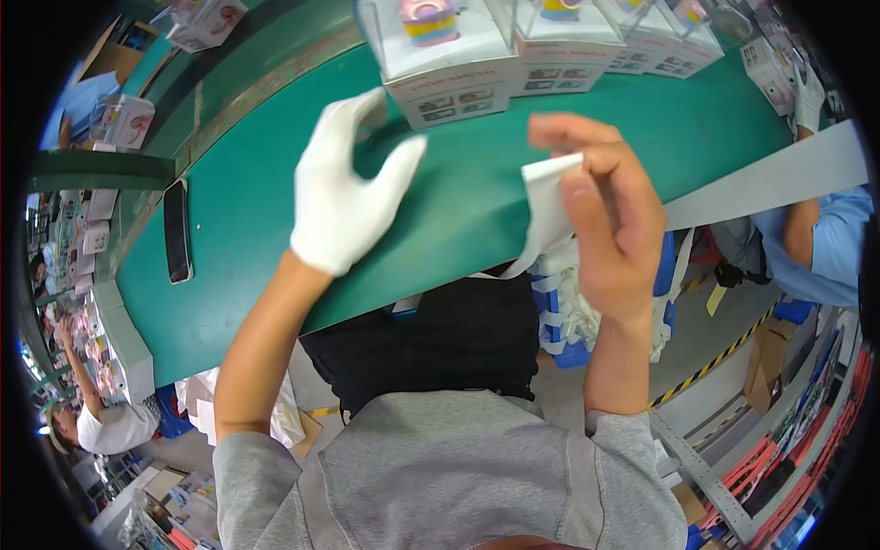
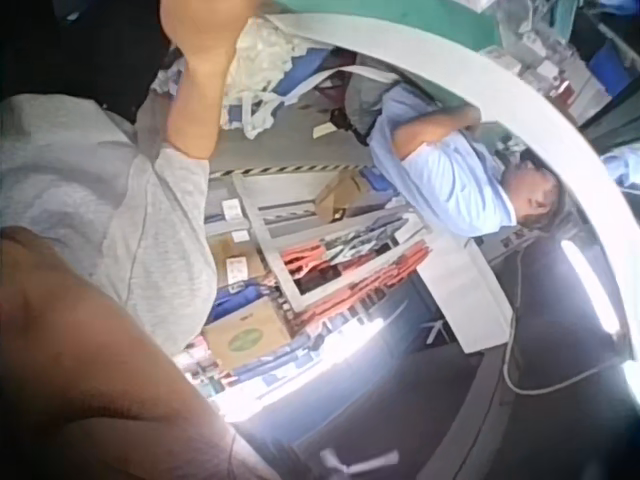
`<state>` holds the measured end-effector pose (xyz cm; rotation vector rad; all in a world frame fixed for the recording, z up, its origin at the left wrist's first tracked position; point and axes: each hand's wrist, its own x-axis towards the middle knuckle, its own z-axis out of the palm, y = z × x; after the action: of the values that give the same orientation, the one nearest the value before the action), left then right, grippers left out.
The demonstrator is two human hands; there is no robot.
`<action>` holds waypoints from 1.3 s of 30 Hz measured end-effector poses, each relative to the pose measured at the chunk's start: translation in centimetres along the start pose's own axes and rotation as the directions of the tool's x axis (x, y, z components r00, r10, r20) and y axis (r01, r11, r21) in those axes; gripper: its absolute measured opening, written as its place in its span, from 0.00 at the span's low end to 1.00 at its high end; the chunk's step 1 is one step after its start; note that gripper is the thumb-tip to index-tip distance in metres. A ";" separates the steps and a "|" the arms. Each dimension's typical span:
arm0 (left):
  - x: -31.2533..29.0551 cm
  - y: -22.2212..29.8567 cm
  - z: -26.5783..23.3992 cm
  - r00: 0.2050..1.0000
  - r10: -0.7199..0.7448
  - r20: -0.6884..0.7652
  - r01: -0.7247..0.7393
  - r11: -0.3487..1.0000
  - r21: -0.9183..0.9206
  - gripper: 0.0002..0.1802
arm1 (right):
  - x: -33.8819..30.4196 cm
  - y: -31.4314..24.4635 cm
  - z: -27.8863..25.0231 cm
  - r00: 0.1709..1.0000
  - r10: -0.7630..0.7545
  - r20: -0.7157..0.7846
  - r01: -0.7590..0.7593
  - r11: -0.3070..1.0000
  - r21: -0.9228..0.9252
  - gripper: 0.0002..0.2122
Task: Packaging small electronic devices into boxes and sealing them with tape on an assembly line.
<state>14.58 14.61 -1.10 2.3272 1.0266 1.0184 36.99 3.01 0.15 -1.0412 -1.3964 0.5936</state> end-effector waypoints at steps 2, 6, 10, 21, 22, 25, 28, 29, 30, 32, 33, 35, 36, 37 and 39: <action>-1.5 2.2 -1.5 0.993 0.112 0.038 -0.105 0.984 -0.145 0.32 | -1.3 -0.8 1.2 0.998 0.050 -0.050 -0.048 0.998 0.034 0.05; -4.0 6.7 -0.6 0.995 0.095 0.027 -0.062 0.818 -0.572 0.29 | -2.2 -1.1 3.8 0.982 -0.023 -0.189 0.028 0.999 0.021 0.08; -6.2 7.9 -0.5 0.998 -0.047 -0.038 0.012 0.766 -0.643 0.17 | -3.0 -0.6 5.0 0.974 -0.181 -0.139 0.180 0.983 -0.023 0.08; -9.7 7.9 -2.9 0.958 -0.286 0.029 0.184 0.534 -0.825 0.09 | -3.4 -1.9 8.1 0.981 -0.183 -0.058 0.189 0.975 0.115 0.08; -10.0 7.9 -2.9 0.953 -0.301 0.016 0.186 0.546 -0.817 0.09 | -3.4 -1.9 8.4 0.982 -0.186 -0.045 0.190 0.975 0.114 0.08; -10.5 7.8 -3.3 0.940 -0.340 0.001 0.201 0.554 -0.808 0.10 | -3.4 -1.9 9.6 0.986 -0.158 -0.053 0.164 0.975 0.148 0.09; -11.1 7.4 -3.7 0.928 -0.372 -0.010 0.212 0.551 -0.807 0.10 | -3.3 -1.6 10.8 0.981 -0.188 -0.055 0.194 0.971 0.140 0.10; -11.3 7.2 -3.8 0.924 -0.381 -0.023 0.208 0.551 -0.808 0.10 | -3.3 -1.5 11.3 0.976 -0.207 -0.061 0.214 0.967 0.135 0.10; -11.5 7.0 -3.9 0.921 -0.387 -0.028 0.206 0.550 -0.809 0.10 | -3.2 -1.4 11.7 0.972 -0.226 -0.069 0.233 0.964 0.130 0.10; -11.8 6.7 -4.0 0.927 -0.372 -0.044 0.199 0.589 -0.783 0.10 | -3.0 -1.2 12.2 0.968 -0.245 -0.059 0.251 0.962 0.112 0.11; -11.8 6.5 -4.0 0.926 -0.375 -0.046 0.198 0.586 -0.785 0.10 | -2.8 -1.1 12.5 0.962 -0.266 -0.057 0.270 0.958 0.092 0.11; -11.8 6.2 -4.1 0.925 -0.372 -0.076 0.177 0.599 -0.781 0.10 | -2.6 -1.1 12.7 0.954 -0.300 -0.029 0.301 0.952 0.056 0.11; -11.8 6.1 -4.1 0.925 -0.372 -0.077 0.176 0.598 -0.782 0.10 | -2.5 -1.1 12.8 0.943 -0.333 -0.005 0.333 0.943 0.020 0.12; -11.8 6.1 -4.1 0.920 -0.383 -0.079 0.183 0.600 -0.778 0.09 | -2.4 -1.1 12.9 0.942 -0.335 -0.004 0.335 0.942 0.022 0.12; -12.0 6.2 -4.2 0.916 -0.393 -0.086 0.189 0.608 -0.771 0.08 | -2.4 -1.0 13.0 0.943 -0.334 0.004 0.334 0.942 0.025 0.11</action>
<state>8.80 1.78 -0.14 1.3155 0.8040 1.2992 23.90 3.54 -1.94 -0.7585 -1.5279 0.3632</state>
